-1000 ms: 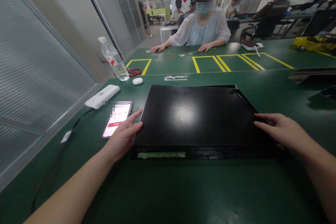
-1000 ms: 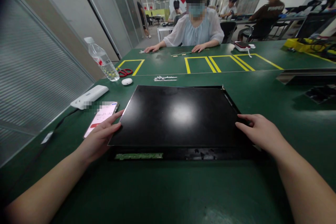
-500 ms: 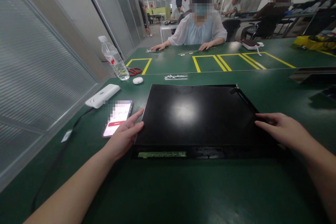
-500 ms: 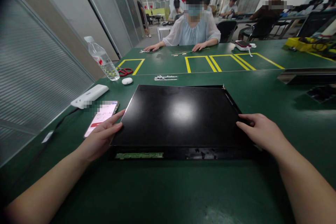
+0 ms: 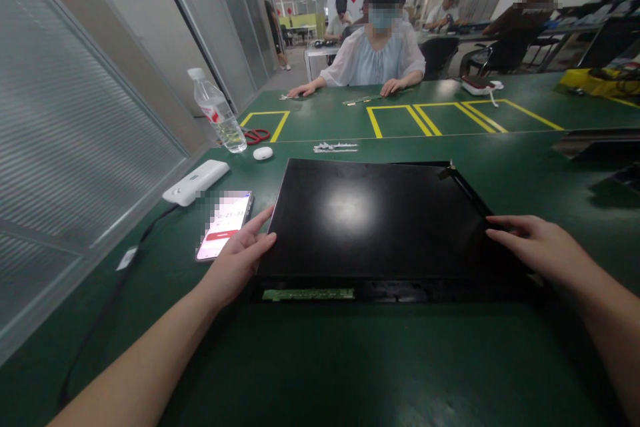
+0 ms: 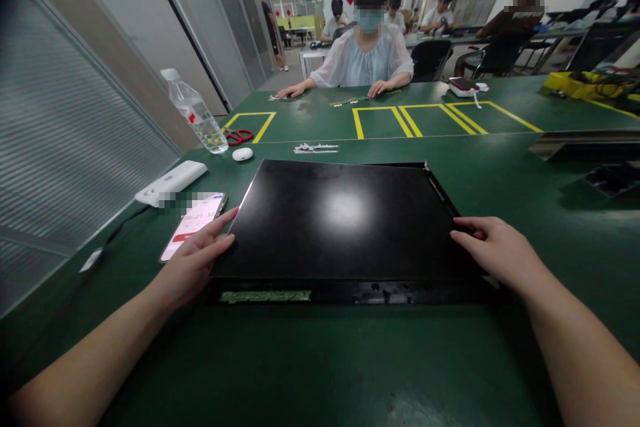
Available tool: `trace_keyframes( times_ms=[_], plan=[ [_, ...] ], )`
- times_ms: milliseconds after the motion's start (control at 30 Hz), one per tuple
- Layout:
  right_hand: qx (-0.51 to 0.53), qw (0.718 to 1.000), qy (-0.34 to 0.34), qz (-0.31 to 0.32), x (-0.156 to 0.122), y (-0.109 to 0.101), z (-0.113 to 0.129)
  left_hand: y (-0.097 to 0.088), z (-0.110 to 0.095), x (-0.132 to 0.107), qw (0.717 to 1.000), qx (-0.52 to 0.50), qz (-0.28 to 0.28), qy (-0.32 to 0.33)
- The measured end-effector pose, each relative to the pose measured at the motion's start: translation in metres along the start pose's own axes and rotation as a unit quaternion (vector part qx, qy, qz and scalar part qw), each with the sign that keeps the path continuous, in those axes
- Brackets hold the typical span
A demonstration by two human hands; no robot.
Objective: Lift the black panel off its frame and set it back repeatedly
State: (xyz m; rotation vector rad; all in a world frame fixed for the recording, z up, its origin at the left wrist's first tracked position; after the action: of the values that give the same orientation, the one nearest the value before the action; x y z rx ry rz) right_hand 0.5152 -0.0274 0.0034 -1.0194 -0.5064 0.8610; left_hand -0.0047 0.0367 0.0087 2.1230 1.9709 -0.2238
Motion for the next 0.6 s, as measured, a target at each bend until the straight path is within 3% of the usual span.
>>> trace_keyframes(
  times_ms=[167,333,600],
  plan=[
    [0.008,1.000,0.001,0.000,0.003,0.002,-0.005,-0.004,0.000,0.006,0.997,0.046,0.002,0.069],
    [0.015,1.000,-0.014,-0.004,0.006,0.004,-0.007,-0.016,0.002,0.012,0.981,0.138,-0.038,0.132],
    [0.018,0.999,0.016,-0.025,0.001,0.000,-0.002,-0.012,0.005,0.010,0.962,0.234,-0.013,0.142]
  ],
)
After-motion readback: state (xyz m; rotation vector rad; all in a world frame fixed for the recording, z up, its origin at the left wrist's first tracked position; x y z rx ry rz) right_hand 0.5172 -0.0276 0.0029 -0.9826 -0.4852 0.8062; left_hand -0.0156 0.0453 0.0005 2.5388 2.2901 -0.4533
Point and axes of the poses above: each hand's wrist, its own x-axis towards the middle knuckle, its own y-axis out of the palm, z = x × y, the point moved 5 cm from there along x, towards the middle knuckle, and after that the axes turned 7 degrees about -z, right-handed, at the moved point
